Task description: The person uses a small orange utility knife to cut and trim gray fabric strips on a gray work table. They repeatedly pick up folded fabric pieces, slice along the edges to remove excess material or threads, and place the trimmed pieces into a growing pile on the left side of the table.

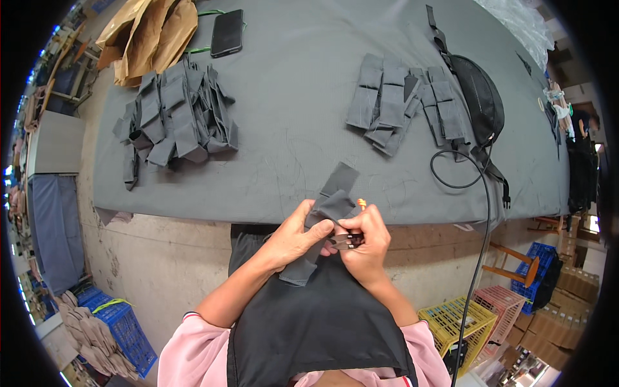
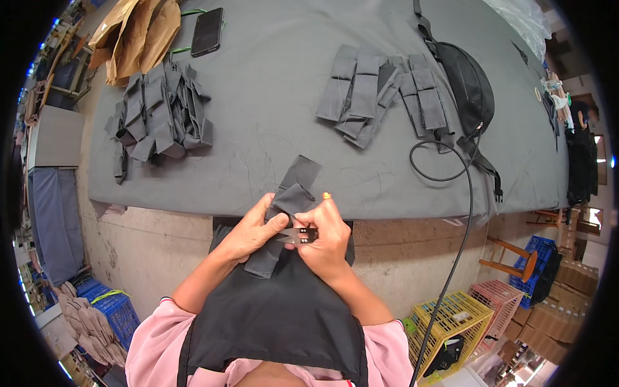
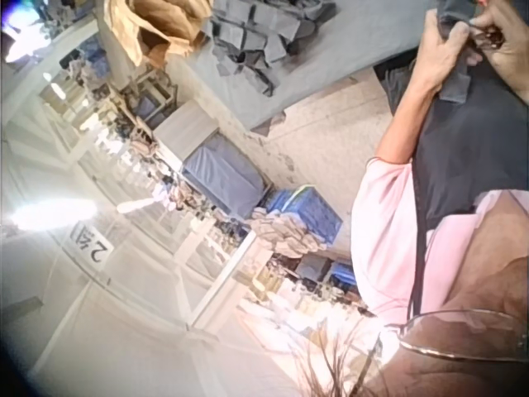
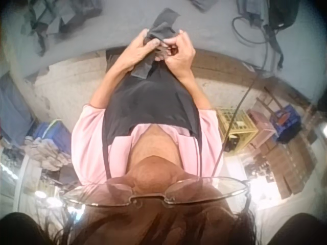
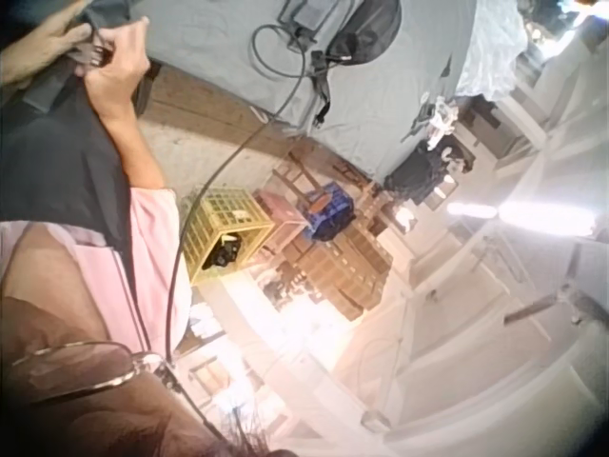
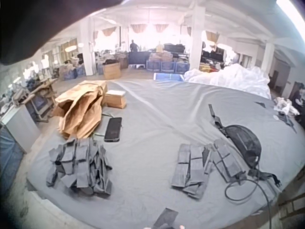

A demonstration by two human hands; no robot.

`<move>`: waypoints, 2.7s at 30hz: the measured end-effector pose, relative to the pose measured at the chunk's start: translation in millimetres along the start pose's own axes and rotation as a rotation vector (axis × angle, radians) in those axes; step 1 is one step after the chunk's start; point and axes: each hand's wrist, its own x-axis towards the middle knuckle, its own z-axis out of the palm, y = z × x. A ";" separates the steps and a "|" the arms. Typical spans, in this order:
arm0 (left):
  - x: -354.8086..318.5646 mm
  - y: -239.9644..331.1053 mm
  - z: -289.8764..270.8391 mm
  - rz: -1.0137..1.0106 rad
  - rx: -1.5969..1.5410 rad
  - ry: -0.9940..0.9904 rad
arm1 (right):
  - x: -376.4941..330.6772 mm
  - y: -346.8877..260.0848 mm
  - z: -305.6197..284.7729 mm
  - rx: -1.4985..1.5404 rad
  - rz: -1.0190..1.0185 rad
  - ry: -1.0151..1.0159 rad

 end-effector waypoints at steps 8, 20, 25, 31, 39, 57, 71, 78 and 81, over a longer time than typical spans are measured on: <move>1.1 -6.5 -1.8 0.068 -0.030 0.053 | 6.3 -2.6 -4.5 0.455 0.353 -0.210; 3.2 -2.6 -0.4 0.247 -0.031 0.013 | -8.6 -9.0 -32.3 -0.165 0.053 -0.059; 1.8 -3.0 0.1 0.270 0.086 0.000 | 6.0 -12.5 -33.6 -0.237 -0.003 -0.115; -2.1 1.7 2.0 0.218 -0.012 0.000 | 13.5 -11.9 -32.8 -0.270 -0.096 -0.159; 0.3 6.2 -4.0 0.148 -0.019 -0.081 | 10.2 -7.4 -33.9 -0.194 -0.024 -0.119; -7.3 10.1 -9.6 0.166 0.646 -0.020 | 33.5 -20.3 -37.9 -0.262 -0.070 -0.499; -11.5 16.8 -9.1 0.053 0.568 -0.120 | 35.6 -6.9 -42.1 -0.190 -0.195 -0.548; -9.5 7.3 -17.0 0.124 -0.065 -0.229 | 9.0 -10.0 -49.9 0.056 0.048 0.005; -7.9 5.3 -14.2 0.118 -0.201 -0.264 | 19.1 7.1 -37.5 -0.071 0.011 -0.027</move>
